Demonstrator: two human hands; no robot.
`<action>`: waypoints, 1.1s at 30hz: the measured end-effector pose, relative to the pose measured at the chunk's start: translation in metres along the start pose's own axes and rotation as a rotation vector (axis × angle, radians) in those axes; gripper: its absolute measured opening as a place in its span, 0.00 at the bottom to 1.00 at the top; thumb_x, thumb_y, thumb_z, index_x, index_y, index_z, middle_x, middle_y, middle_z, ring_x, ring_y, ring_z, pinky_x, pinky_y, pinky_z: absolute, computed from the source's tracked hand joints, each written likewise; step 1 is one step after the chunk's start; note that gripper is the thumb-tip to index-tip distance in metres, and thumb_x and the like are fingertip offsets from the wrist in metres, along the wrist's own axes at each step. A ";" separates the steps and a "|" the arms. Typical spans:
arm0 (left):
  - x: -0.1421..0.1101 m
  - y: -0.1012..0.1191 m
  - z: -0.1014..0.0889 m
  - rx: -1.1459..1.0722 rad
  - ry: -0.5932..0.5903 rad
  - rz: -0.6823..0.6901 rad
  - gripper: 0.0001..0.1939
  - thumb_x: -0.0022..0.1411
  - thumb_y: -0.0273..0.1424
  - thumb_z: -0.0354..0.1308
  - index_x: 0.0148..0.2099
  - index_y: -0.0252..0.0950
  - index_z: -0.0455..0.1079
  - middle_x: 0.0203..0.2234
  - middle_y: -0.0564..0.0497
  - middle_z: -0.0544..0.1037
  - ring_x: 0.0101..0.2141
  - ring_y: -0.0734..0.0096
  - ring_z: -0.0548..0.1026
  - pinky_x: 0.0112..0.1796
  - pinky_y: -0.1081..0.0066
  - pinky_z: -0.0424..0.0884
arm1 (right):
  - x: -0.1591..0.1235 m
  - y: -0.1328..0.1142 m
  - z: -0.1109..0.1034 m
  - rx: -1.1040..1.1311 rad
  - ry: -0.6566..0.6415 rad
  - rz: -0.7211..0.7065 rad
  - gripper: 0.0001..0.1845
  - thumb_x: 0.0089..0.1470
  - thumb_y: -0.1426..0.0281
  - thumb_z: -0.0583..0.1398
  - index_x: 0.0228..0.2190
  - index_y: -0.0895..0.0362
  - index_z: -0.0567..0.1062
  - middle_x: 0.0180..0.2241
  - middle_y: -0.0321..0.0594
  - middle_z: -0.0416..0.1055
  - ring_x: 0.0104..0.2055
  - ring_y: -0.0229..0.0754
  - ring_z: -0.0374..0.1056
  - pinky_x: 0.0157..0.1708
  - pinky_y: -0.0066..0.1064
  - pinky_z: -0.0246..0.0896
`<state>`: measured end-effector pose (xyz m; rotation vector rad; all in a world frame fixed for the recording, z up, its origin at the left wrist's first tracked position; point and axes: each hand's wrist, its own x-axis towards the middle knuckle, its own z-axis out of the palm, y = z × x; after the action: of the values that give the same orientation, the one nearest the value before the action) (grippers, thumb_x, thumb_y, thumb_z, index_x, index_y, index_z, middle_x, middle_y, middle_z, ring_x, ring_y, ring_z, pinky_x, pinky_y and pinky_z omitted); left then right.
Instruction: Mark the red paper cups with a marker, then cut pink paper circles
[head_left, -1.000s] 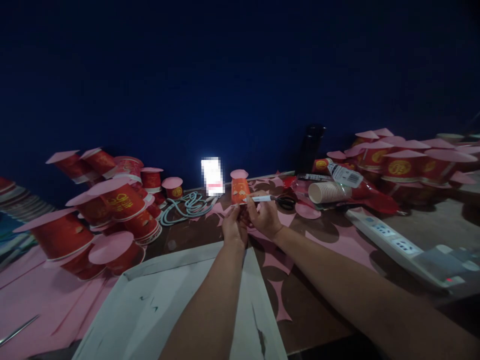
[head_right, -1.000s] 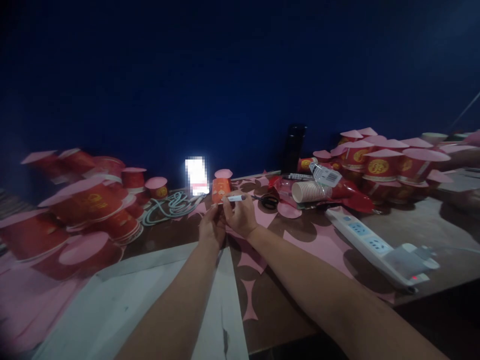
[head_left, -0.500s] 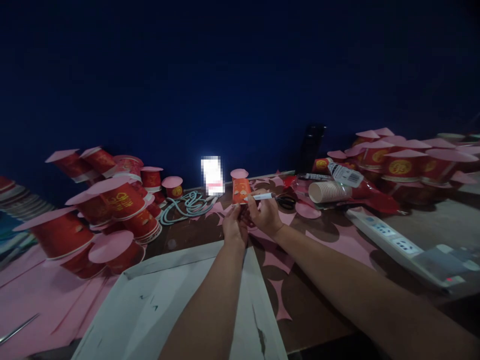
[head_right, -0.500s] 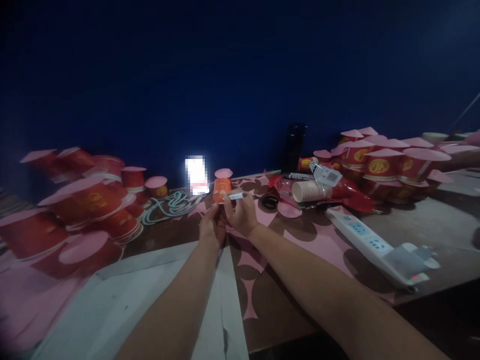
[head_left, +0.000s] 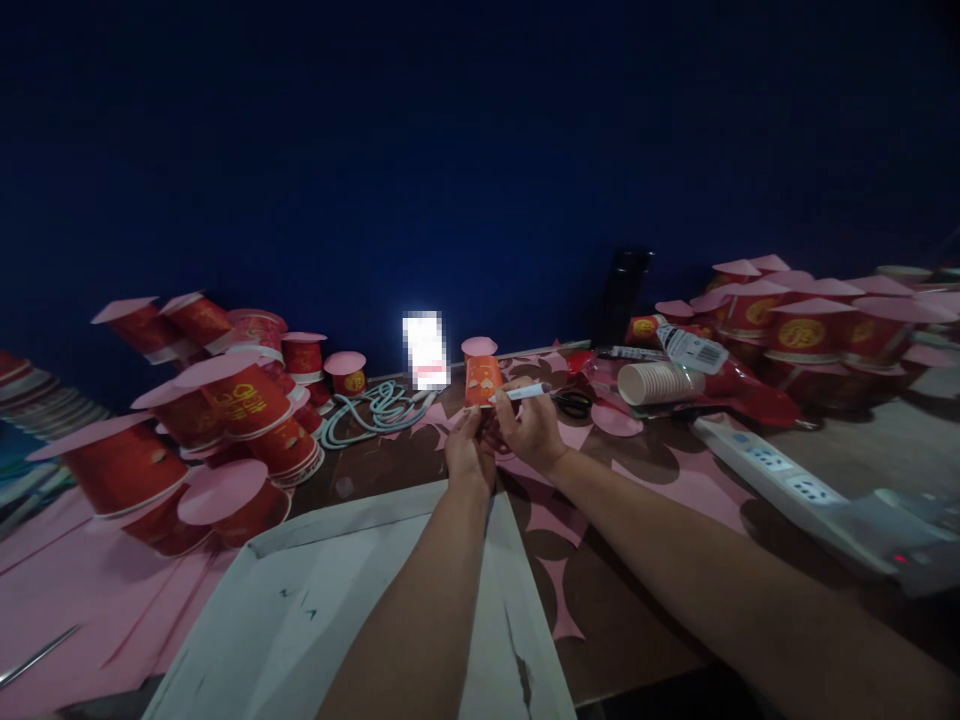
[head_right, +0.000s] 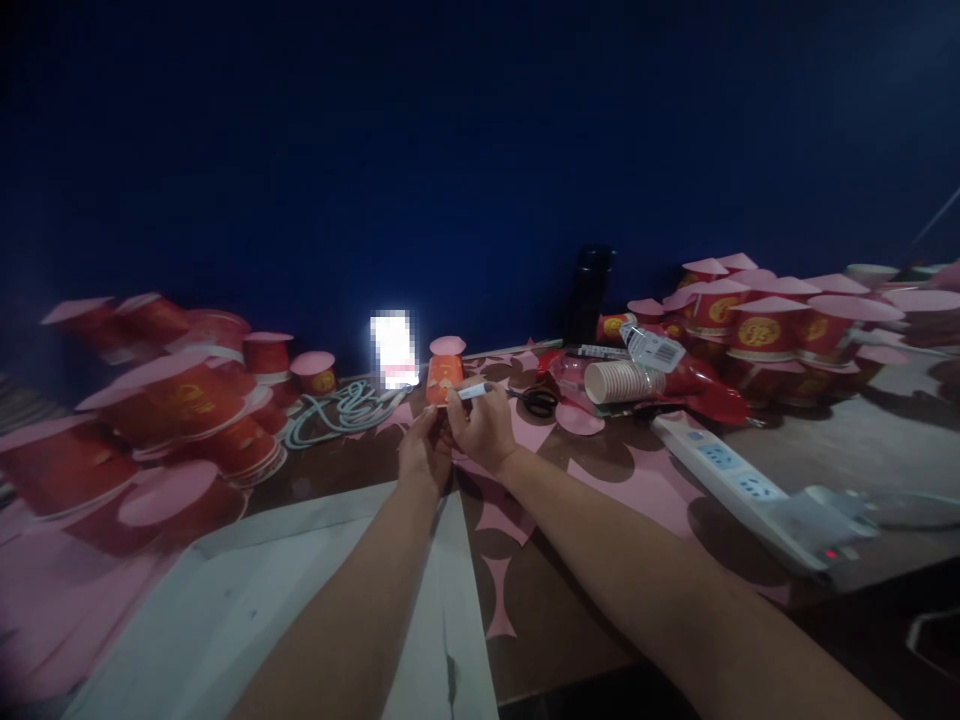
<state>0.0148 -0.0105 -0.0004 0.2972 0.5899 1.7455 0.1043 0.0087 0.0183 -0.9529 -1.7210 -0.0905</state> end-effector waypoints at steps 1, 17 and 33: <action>0.000 0.000 0.000 0.001 0.003 -0.001 0.03 0.47 0.24 0.62 0.28 0.31 0.71 0.22 0.50 0.76 0.22 0.75 0.74 0.27 0.76 0.71 | 0.000 0.000 0.000 -0.005 0.003 -0.002 0.07 0.56 0.68 0.53 0.29 0.56 0.69 0.28 0.42 0.70 0.31 0.42 0.65 0.34 0.35 0.58; 0.001 0.000 -0.002 0.009 -0.026 0.010 0.04 0.47 0.24 0.62 0.29 0.31 0.70 0.23 0.50 0.77 0.24 0.74 0.76 0.30 0.76 0.71 | -0.001 -0.001 0.000 -0.014 0.008 -0.017 0.07 0.56 0.69 0.52 0.28 0.56 0.67 0.27 0.41 0.69 0.30 0.42 0.63 0.33 0.35 0.57; 0.001 0.000 -0.001 -0.003 -0.019 0.023 0.03 0.48 0.23 0.61 0.28 0.31 0.71 0.23 0.49 0.77 0.24 0.74 0.75 0.29 0.76 0.71 | 0.000 0.003 0.001 0.014 0.032 -0.011 0.06 0.56 0.69 0.53 0.30 0.56 0.68 0.29 0.42 0.70 0.32 0.42 0.65 0.34 0.35 0.59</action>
<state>0.0143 -0.0098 -0.0015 0.3196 0.5724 1.7640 0.1050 0.0110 0.0166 -0.9270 -1.6955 -0.1007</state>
